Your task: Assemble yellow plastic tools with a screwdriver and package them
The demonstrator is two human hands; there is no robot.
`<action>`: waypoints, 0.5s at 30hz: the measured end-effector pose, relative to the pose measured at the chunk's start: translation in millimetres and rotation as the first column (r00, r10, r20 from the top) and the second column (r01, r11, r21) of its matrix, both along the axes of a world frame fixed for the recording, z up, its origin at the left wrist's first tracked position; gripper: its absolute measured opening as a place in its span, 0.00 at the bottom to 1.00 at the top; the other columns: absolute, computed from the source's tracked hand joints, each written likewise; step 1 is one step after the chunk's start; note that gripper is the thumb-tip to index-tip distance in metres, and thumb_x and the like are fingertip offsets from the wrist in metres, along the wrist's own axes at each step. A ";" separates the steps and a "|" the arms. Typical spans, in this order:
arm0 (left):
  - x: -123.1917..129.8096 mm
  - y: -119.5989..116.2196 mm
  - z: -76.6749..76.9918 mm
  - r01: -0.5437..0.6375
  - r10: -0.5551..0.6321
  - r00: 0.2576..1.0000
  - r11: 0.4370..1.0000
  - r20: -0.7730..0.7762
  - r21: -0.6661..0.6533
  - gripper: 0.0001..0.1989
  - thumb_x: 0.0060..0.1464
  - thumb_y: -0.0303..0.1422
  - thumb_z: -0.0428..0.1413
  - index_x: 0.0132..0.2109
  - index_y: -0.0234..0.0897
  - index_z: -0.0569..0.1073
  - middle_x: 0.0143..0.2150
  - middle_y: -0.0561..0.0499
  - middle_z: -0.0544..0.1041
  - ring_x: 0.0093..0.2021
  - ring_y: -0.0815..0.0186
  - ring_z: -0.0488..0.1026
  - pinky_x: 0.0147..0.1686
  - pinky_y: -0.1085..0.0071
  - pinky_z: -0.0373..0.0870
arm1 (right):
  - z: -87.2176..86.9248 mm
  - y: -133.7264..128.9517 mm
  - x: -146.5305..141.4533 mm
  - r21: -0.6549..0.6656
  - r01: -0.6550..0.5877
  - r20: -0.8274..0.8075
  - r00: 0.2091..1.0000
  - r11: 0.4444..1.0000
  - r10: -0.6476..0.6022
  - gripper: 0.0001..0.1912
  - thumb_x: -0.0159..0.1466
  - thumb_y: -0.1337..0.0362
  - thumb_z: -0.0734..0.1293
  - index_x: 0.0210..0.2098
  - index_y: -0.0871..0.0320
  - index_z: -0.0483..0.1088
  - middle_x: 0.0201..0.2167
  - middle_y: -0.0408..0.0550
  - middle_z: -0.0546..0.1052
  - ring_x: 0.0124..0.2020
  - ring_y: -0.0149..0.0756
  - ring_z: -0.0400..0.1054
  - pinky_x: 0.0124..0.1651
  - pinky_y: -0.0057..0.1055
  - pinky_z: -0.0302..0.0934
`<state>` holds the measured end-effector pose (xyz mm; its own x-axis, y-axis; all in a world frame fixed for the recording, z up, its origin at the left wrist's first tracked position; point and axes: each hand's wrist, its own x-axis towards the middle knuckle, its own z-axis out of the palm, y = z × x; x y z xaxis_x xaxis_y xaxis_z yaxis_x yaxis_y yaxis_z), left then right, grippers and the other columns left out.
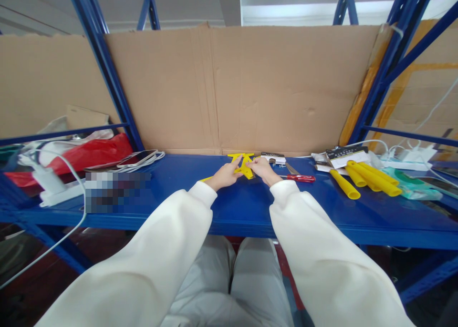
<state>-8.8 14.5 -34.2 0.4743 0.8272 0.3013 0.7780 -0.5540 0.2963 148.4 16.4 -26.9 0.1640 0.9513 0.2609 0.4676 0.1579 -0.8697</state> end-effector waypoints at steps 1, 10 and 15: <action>-0.1 0.2 0.1 -0.001 0.001 1.000 1.000 0.001 0.003 0.38 0.63 0.31 0.56 0.74 0.34 0.49 0.58 0.37 0.76 0.58 0.55 0.74 0.56 0.64 0.69 | -0.5 0.6 0.6 0.005 0.000 0.009 1.000 1.000 0.000 0.19 0.49 0.57 0.76 0.14 0.57 0.65 0.17 0.39 0.68 0.23 0.29 0.60 0.29 0.27 0.57; -1.2 3.9 -5.7 0.047 -0.048 0.999 0.998 0.024 0.037 0.39 0.63 0.30 0.55 0.75 0.36 0.47 0.55 0.38 0.78 0.56 0.56 0.76 0.56 0.62 0.69 | -8.6 8.8 5.9 0.032 -0.034 -0.113 0.993 0.999 0.037 0.21 0.43 0.63 0.79 0.24 0.55 0.63 0.21 0.36 0.68 0.26 0.29 0.64 0.31 0.27 0.62; -1.6 0.7 -3.3 0.070 -0.071 0.997 0.996 0.026 0.047 0.39 0.62 0.28 0.55 0.75 0.37 0.47 0.54 0.39 0.79 0.55 0.57 0.76 0.56 0.63 0.69 | -9.5 11.8 9.6 -0.045 -0.010 -0.176 0.984 0.999 0.002 0.19 0.45 0.65 0.79 0.28 0.56 0.65 0.24 0.38 0.70 0.27 0.29 0.64 0.29 0.25 0.59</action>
<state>-10.4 15.1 -37.5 0.5222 0.7767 0.3522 0.7284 -0.6210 0.2894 157.9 28.3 -36.4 0.1975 0.9628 0.1846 0.3057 0.1184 -0.9447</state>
